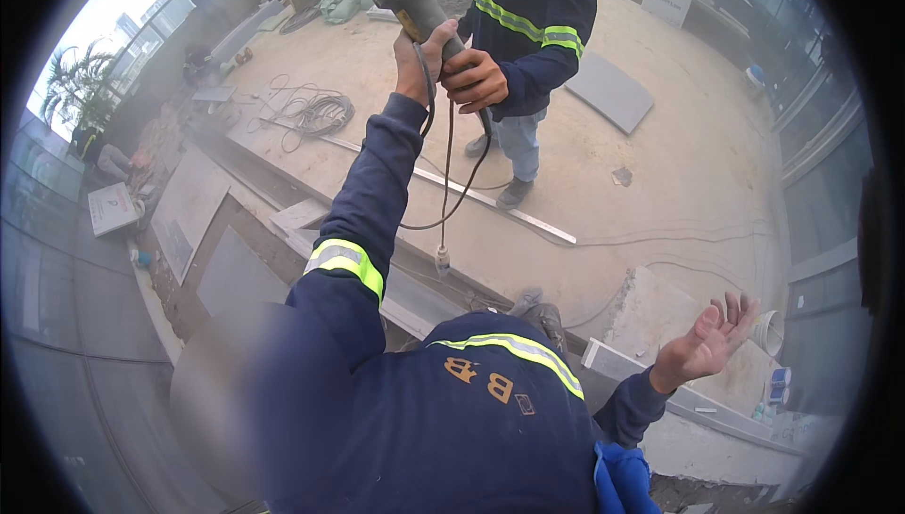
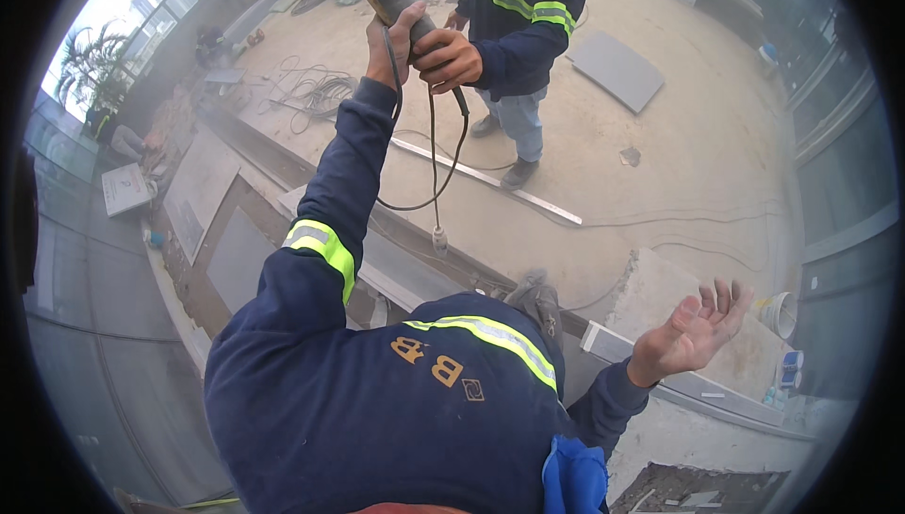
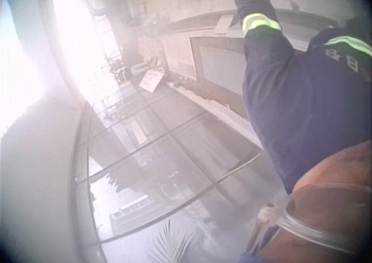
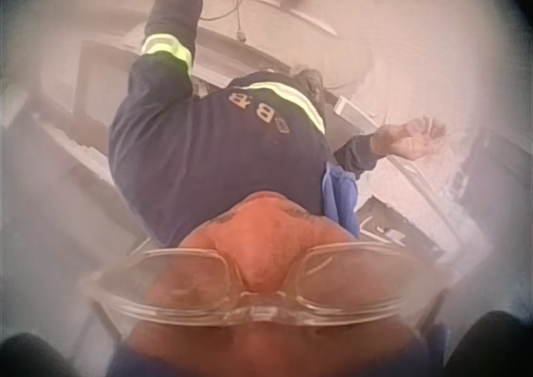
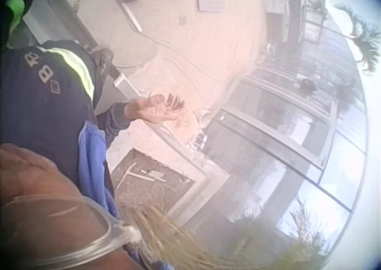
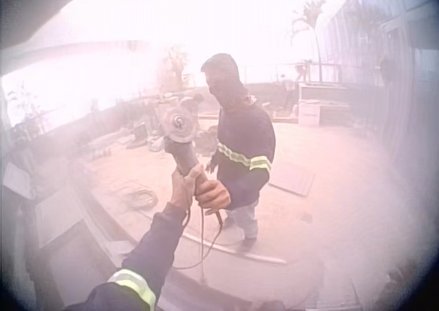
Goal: The person uses an angle grinder to smooth the surface of a concrete ledge. They move the tool along the edge, generating dust, and briefly pause to reposition the grinder and clear debris.
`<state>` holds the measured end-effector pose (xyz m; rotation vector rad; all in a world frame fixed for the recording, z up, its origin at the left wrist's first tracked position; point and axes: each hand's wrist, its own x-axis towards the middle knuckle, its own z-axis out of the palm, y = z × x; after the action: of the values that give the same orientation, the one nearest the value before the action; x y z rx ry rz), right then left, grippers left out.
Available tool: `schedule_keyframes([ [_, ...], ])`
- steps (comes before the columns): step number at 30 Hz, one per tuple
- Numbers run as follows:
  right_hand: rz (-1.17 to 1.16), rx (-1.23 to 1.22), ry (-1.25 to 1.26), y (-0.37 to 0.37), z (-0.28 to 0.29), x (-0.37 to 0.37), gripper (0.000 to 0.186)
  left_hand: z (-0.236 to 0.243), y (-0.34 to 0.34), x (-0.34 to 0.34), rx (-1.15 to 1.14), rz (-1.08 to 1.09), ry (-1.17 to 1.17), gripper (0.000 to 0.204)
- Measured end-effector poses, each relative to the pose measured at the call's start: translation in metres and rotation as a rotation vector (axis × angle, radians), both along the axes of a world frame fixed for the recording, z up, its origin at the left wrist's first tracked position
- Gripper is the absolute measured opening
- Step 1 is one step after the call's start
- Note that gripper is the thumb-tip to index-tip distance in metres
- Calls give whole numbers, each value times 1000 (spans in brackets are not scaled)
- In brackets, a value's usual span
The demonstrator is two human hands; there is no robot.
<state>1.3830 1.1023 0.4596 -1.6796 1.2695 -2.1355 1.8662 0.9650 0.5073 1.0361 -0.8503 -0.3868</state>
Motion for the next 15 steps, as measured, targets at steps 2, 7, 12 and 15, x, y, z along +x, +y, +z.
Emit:
schedule_keyframes([
  [2, 196, 71, -25, -60, -4, 36, 63, -4, -12, 10, -16, 3, 74, 47],
  [7, 216, 81, 7, -184, -24, 43, 60, -11, -46, 43, -71, 13, -37, 42],
  [12, 33, 258, -47, -319, -68, -16, 60, -14, -94, 75, -128, -51, -26, 53],
  [15, 4, 434, 7, -383, -82, -34, 61, -60, -112, 180, -363, -674, 312, 54],
])
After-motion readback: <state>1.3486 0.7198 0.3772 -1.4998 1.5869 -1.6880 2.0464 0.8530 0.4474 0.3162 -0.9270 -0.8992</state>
